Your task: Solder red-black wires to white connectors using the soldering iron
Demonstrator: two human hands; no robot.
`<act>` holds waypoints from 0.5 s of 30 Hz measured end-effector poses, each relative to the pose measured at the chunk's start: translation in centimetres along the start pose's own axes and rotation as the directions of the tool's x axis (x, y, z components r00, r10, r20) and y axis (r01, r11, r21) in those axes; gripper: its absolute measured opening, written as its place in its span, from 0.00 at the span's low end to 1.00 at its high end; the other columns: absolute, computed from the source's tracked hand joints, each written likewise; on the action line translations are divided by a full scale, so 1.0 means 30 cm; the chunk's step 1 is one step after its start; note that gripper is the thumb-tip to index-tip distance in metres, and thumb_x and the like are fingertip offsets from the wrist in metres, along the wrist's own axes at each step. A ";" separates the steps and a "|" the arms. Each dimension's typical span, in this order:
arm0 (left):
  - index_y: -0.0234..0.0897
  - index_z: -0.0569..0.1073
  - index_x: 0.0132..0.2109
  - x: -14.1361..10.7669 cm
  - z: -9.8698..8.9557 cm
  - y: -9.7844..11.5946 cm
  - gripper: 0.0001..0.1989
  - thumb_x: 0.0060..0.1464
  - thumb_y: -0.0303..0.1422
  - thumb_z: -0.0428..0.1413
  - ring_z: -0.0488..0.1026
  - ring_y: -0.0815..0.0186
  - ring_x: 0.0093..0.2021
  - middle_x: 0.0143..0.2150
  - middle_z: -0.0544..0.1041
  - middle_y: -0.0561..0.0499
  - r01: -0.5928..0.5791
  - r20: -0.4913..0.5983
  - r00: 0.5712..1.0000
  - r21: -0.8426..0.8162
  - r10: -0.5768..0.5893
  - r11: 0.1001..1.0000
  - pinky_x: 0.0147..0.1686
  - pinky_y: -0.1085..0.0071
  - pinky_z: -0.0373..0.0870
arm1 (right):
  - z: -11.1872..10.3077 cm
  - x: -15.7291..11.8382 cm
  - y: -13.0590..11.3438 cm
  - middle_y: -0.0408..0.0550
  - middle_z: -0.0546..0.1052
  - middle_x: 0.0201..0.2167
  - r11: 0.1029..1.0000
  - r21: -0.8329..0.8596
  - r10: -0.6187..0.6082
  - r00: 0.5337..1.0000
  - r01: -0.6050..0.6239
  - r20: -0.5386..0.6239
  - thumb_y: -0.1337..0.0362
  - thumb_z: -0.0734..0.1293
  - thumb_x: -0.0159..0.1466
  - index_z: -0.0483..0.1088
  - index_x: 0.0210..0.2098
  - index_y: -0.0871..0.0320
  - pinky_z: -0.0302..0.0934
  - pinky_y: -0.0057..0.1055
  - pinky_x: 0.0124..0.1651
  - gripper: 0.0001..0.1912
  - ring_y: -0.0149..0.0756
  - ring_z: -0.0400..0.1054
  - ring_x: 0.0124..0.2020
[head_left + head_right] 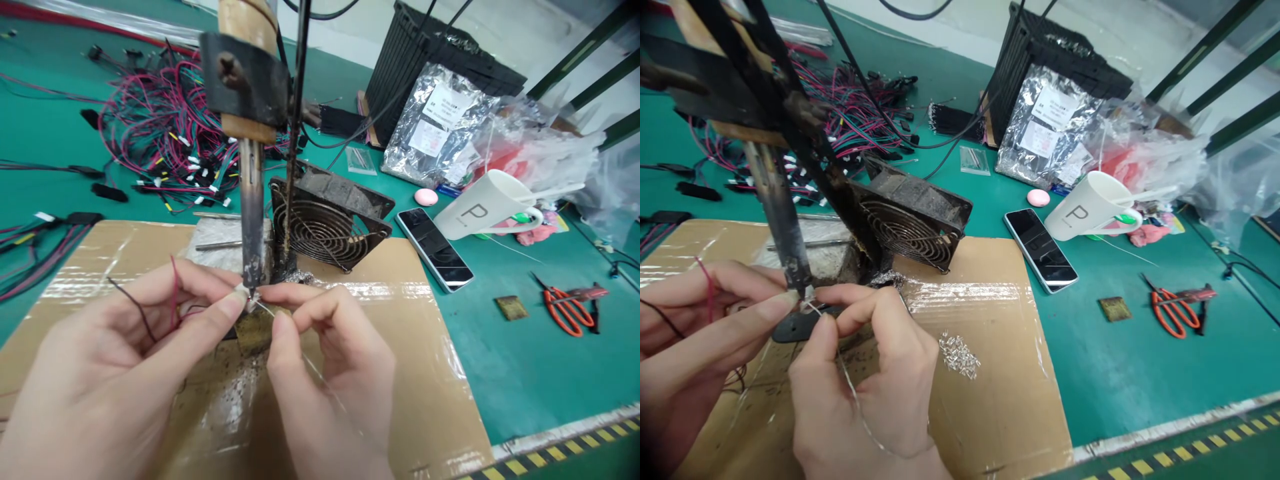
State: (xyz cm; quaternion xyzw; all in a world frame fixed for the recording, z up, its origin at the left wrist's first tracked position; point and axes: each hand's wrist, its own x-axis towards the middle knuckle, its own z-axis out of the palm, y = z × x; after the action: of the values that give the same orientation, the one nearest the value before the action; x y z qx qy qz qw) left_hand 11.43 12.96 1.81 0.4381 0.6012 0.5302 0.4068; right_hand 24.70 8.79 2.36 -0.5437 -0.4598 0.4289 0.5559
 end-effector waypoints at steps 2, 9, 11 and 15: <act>0.46 0.80 0.30 0.005 0.005 0.005 0.09 0.40 0.40 0.70 0.81 0.54 0.31 0.26 0.78 0.51 0.007 -0.003 1.000 -0.009 -0.007 1.000 0.21 0.66 0.78 | 0.000 -0.001 0.004 0.36 0.84 0.43 1.000 0.000 -0.003 1.000 0.003 0.006 0.72 0.69 0.61 0.68 0.30 0.52 0.73 0.40 0.52 0.09 0.40 0.80 0.44; 0.45 0.80 0.29 -0.045 -0.027 -0.024 0.07 0.43 0.38 0.70 0.80 0.59 0.27 0.25 0.77 0.53 -0.019 0.000 1.000 0.049 0.019 0.999 0.21 0.69 0.78 | -0.003 0.005 0.010 0.39 0.85 0.43 1.000 -0.001 -0.020 1.000 0.020 0.020 0.71 0.68 0.62 0.68 0.30 0.52 0.74 0.41 0.51 0.09 0.41 0.80 0.43; 0.45 0.79 0.28 -0.054 -0.032 -0.029 0.07 0.45 0.38 0.70 0.79 0.60 0.27 0.25 0.77 0.53 -0.025 0.003 1.000 0.065 0.025 0.998 0.22 0.70 0.78 | -0.007 0.007 0.012 0.38 0.84 0.43 1.000 -0.005 -0.005 0.999 0.006 0.032 0.71 0.69 0.62 0.67 0.30 0.52 0.73 0.41 0.52 0.08 0.40 0.80 0.45; 0.45 0.79 0.29 -0.038 -0.018 -0.023 0.08 0.43 0.39 0.70 0.79 0.58 0.28 0.25 0.77 0.52 -0.027 -0.003 1.000 0.029 0.027 0.999 0.21 0.69 0.77 | -0.012 0.007 0.016 0.37 0.84 0.43 1.000 -0.007 0.003 0.999 -0.002 0.038 0.71 0.68 0.63 0.67 0.30 0.52 0.72 0.40 0.52 0.09 0.39 0.80 0.45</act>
State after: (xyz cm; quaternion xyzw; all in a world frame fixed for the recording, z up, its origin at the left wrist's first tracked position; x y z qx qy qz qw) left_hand 11.16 11.68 1.20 0.4510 0.6037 0.5276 0.3922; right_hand 25.10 8.95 1.91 -0.5380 -0.4710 0.4382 0.5447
